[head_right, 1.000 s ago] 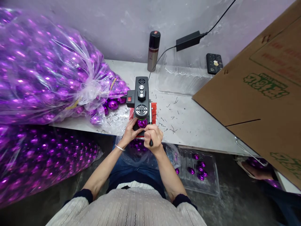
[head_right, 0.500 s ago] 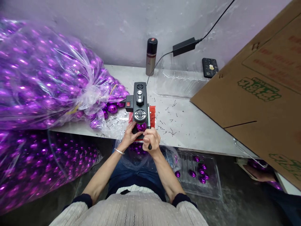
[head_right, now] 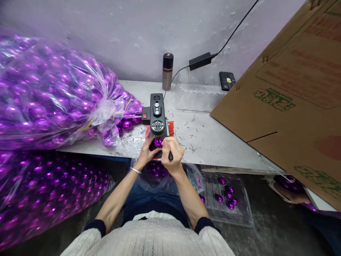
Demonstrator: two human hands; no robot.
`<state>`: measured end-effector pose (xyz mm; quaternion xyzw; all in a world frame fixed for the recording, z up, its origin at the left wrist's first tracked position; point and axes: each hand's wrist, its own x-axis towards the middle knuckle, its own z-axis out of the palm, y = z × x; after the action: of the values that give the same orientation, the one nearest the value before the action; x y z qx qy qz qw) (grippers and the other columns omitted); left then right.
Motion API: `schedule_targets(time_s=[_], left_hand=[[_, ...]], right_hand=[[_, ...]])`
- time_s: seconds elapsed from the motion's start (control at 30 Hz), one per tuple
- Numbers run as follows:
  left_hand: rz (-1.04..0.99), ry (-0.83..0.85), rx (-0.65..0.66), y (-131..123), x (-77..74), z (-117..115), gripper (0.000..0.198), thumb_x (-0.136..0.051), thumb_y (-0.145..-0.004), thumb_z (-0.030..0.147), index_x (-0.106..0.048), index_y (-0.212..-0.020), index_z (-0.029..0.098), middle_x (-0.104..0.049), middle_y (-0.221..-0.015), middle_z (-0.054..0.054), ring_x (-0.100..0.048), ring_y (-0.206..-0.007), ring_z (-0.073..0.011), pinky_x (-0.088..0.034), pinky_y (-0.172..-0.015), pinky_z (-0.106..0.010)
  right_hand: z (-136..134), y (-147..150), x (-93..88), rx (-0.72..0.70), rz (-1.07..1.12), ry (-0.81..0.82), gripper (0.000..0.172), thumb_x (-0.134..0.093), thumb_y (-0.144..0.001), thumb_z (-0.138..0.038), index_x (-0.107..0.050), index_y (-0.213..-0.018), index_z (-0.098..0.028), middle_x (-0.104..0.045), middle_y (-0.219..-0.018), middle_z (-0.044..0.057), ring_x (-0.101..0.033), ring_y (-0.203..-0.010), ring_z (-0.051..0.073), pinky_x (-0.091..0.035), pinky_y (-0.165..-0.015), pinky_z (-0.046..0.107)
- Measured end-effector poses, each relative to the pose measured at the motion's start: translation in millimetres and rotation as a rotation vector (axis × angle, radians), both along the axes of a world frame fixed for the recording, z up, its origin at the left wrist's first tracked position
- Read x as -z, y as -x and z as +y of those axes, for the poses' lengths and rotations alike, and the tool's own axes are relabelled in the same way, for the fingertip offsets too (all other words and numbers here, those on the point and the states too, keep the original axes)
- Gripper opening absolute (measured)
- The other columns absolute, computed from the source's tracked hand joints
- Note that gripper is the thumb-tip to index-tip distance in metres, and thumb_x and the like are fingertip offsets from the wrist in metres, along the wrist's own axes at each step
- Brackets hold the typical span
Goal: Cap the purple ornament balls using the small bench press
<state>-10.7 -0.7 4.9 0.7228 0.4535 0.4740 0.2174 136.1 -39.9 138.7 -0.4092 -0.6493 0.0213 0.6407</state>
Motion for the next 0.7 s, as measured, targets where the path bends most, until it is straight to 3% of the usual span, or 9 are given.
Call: schedule_targets(time_s=[0.13, 0.23, 0.37, 0.47, 0.53, 0.63, 0.7], left_hand=[[0.098, -0.163, -0.031, 2.1, 9.4, -29.9, 0.06, -0.067, -0.095, 0.037, -0.042, -0.147, 0.021, -0.065, -0.134, -0.017, -0.064, -0.128, -0.0287, -0.052, -0.108, -0.05], [0.244, -0.279, 0.049, 6.7, 15.5, -66.0, 0.062, -0.061, -0.097, 0.032, -0.035, -0.152, 0.021, -0.061, -0.139, -0.019, -0.059, -0.135, -0.0284, -0.044, -0.115, -0.055], [0.386, -0.247, 0.092, 18.3, 11.0, -91.9, 0.082, -0.062, -0.093, 0.046, -0.024, -0.159, 0.016, -0.051, -0.15, -0.024, -0.048, -0.144, -0.0333, -0.04, -0.117, -0.057], [0.374, -0.206, -0.001, 35.4, -1.9, -72.3, 0.07, -0.046, -0.098, 0.03, -0.02, -0.162, 0.017, -0.046, -0.155, -0.023, -0.044, -0.148, -0.0314, -0.036, -0.119, -0.056], [0.32, -0.18, -0.202, 50.8, -12.9, -42.4, 0.062, -0.038, -0.098, 0.019, -0.028, -0.159, 0.019, -0.047, -0.155, -0.02, -0.043, -0.148, -0.0288, -0.035, -0.12, -0.053], [0.296, -0.014, -0.508, 72.5, -31.1, 11.3, 0.051, -0.048, -0.097, 0.024, -0.047, -0.146, 0.014, -0.047, -0.154, -0.022, -0.044, -0.146, -0.0346, -0.036, -0.12, -0.056], [0.327, 0.136, -0.593, 81.6, -43.1, 42.0, 0.05, -0.055, -0.093, 0.025, -0.052, -0.142, 0.012, -0.049, -0.151, -0.025, -0.047, -0.142, -0.0401, -0.038, -0.116, -0.06]], right_hand=[[-1.2, -1.1, -25.0, -0.015, 0.005, 0.08, 0.026, -0.047, -0.099, -0.016, -0.055, -0.075, -0.022, -0.061, -0.072, 0.0, -0.06, -0.069, 0.014, -0.047, -0.065, 0.03], [-2.0, -2.7, -18.3, -0.025, -0.009, 0.038, 0.027, -0.046, -0.098, -0.013, -0.054, -0.074, -0.022, -0.06, -0.071, 0.0, -0.06, -0.068, 0.014, -0.047, -0.064, 0.03], [-3.3, -6.3, -2.9, -0.038, -0.056, 0.01, 0.027, -0.046, -0.097, -0.011, -0.054, -0.074, -0.022, -0.061, -0.072, 0.0, -0.061, -0.07, 0.015, -0.046, -0.064, 0.03], [-3.3, -8.5, 1.4, -0.049, -0.073, 0.001, 0.026, -0.047, -0.096, -0.01, -0.054, -0.074, -0.022, -0.061, -0.073, 0.0, -0.06, -0.07, 0.014, -0.046, -0.064, 0.03], [-3.2, -8.7, 2.0, -0.048, -0.074, -0.002, 0.026, -0.048, -0.095, -0.009, -0.053, -0.074, -0.022, -0.061, -0.074, 0.0, -0.06, -0.07, 0.014, -0.046, -0.064, 0.029], [-3.2, -7.8, 2.0, -0.04, -0.074, -0.005, 0.026, -0.048, -0.095, -0.009, -0.052, -0.074, -0.022, -0.061, -0.074, 0.0, -0.059, -0.069, 0.014, -0.045, -0.063, 0.029], [-3.1, -7.3, 2.0, -0.035, -0.072, -0.008, 0.026, -0.048, -0.095, -0.009, -0.052, -0.073, -0.022, -0.06, -0.073, 0.0, -0.059, -0.069, 0.014, -0.045, -0.063, 0.029]])
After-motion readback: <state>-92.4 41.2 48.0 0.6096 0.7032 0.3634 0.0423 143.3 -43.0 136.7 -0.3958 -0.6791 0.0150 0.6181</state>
